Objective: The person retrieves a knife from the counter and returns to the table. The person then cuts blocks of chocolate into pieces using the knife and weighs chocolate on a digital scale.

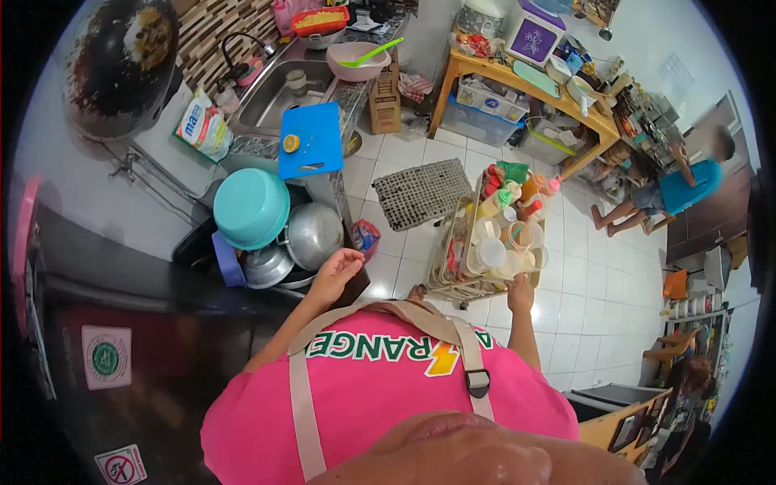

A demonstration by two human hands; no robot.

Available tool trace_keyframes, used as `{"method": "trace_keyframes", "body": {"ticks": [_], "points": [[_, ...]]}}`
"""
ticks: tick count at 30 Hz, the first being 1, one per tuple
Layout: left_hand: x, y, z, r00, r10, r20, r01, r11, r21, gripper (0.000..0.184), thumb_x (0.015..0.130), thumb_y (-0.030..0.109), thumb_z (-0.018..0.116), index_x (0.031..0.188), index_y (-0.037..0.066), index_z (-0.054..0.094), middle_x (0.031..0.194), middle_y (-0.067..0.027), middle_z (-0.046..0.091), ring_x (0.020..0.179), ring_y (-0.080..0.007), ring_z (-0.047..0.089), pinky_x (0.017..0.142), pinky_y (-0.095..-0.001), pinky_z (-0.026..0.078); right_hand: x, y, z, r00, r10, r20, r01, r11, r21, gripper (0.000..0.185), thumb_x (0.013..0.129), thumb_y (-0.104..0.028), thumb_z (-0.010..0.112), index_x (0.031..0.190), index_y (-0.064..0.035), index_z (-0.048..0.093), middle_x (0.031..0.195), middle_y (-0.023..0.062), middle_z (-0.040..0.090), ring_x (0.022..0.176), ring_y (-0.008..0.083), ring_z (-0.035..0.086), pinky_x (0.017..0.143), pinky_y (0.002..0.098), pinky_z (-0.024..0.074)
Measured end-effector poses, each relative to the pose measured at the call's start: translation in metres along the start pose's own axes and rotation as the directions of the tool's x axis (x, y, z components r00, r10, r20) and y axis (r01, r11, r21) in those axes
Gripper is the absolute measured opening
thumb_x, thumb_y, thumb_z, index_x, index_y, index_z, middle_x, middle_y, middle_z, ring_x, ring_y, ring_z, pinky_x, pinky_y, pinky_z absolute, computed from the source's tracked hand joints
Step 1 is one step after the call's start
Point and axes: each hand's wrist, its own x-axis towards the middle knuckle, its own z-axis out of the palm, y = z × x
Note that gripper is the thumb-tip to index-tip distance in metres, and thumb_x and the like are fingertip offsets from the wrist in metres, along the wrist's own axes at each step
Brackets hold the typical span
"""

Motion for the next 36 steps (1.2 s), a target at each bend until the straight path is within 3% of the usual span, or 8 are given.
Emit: {"method": "trace_keyframes", "body": {"ticks": [11,14,19,25,27,29,31,36], "points": [[0.167,0.034,0.091,0.996,-0.068,0.062,0.069,0.997,-0.024,0.022,0.095,0.018,0.058,0.112,0.004,0.055,0.102,-0.0013,0.058,0.095,-0.0099,0.053,0.087,-0.0256,0.043,0.083,0.095,-0.004,0.997,0.032,-0.070,-0.025,0.995,0.096,0.031,0.082,-0.022,0.068,0.102,-0.0012,0.055,0.102,0.0205,0.059,0.094,0.0408,0.058,0.080,0.0494,0.0462],[0.199,0.032,0.098,0.996,-0.089,0.025,0.089,0.996,0.008,0.023,0.095,0.019,0.058,0.111,0.004,0.056,0.102,-0.0016,0.059,0.096,-0.0102,0.053,0.087,-0.0265,0.043,0.103,0.105,-0.009,0.988,0.150,0.028,-0.152,0.987,0.059,0.031,0.082,-0.022,0.068,0.103,-0.0017,0.056,0.105,0.0201,0.058,0.098,0.0395,0.057,0.081,0.0484,0.0467],[0.244,0.006,0.093,0.999,0.037,-0.013,-0.036,0.998,0.051,0.024,0.094,0.021,0.059,0.110,0.004,0.057,0.102,-0.0018,0.060,0.097,-0.0101,0.054,0.087,-0.0269,0.044,0.127,0.127,-0.032,0.988,0.144,0.063,-0.152,0.977,0.151,0.041,0.080,-0.022,0.069,0.113,-0.0034,0.056,0.114,0.0189,0.058,0.106,0.0375,0.057,0.086,0.0444,0.0480],[0.304,0.015,0.094,0.994,-0.083,-0.075,0.081,0.996,-0.030,0.024,0.094,0.022,0.059,0.110,0.004,0.057,0.103,-0.0016,0.061,0.096,-0.0102,0.055,0.088,-0.0266,0.044,0.196,0.078,-0.187,0.902,0.384,-0.195,-0.319,0.899,0.299,0.035,0.083,-0.018,0.066,0.115,-0.0028,0.060,0.103,0.0143,0.066,0.089,0.0290,0.065,0.077,0.0382,0.0506],[0.347,0.012,0.086,0.998,-0.061,-0.028,0.061,0.998,-0.005,0.024,0.094,0.021,0.059,0.112,0.004,0.056,0.103,-0.0016,0.061,0.096,-0.0099,0.055,0.088,-0.0261,0.044,0.248,0.048,-0.193,0.876,0.255,-0.410,-0.079,0.914,0.398,0.029,0.086,-0.013,0.063,0.112,-0.0014,0.060,0.100,0.0141,0.065,0.083,0.0252,0.064,0.074,0.0347,0.0509],[0.387,0.021,0.090,0.998,-0.011,0.068,0.014,0.999,-0.037,0.024,0.094,0.020,0.060,0.112,0.004,0.056,0.103,-0.0015,0.061,0.095,-0.0097,0.055,0.087,-0.0258,0.044,0.308,0.002,-0.200,0.902,0.207,-0.379,0.036,0.839,0.543,0.027,0.086,-0.011,0.062,0.111,-0.0004,0.060,0.099,0.0140,0.065,0.084,0.0254,0.064,0.074,0.0346,0.0508],[0.431,0.032,0.089,0.997,0.023,0.076,-0.020,0.999,-0.038,0.024,0.094,0.019,0.060,0.112,0.004,0.056,0.101,-0.0014,0.061,0.095,-0.0097,0.056,0.087,-0.0261,0.044,0.355,-0.072,-0.210,0.910,-0.048,-0.412,0.278,0.806,0.522,0.028,0.085,-0.012,0.065,0.110,0.0000,0.060,0.101,0.0148,0.065,0.086,0.0264,0.065,0.075,0.0340,0.0508],[0.516,0.088,0.061,0.989,0.079,0.127,-0.074,0.996,-0.044,0.023,0.095,0.019,0.057,0.112,0.003,0.056,0.102,-0.0014,0.060,0.096,-0.0093,0.055,0.087,-0.0250,0.043,0.442,-0.231,-0.207,0.856,-0.496,-0.144,0.470,0.631,0.618,0.029,0.083,-0.014,0.067,0.108,-0.0011,0.061,0.101,0.0144,0.066,0.088,0.0266,0.065,0.076,0.0361,0.0511]]}}
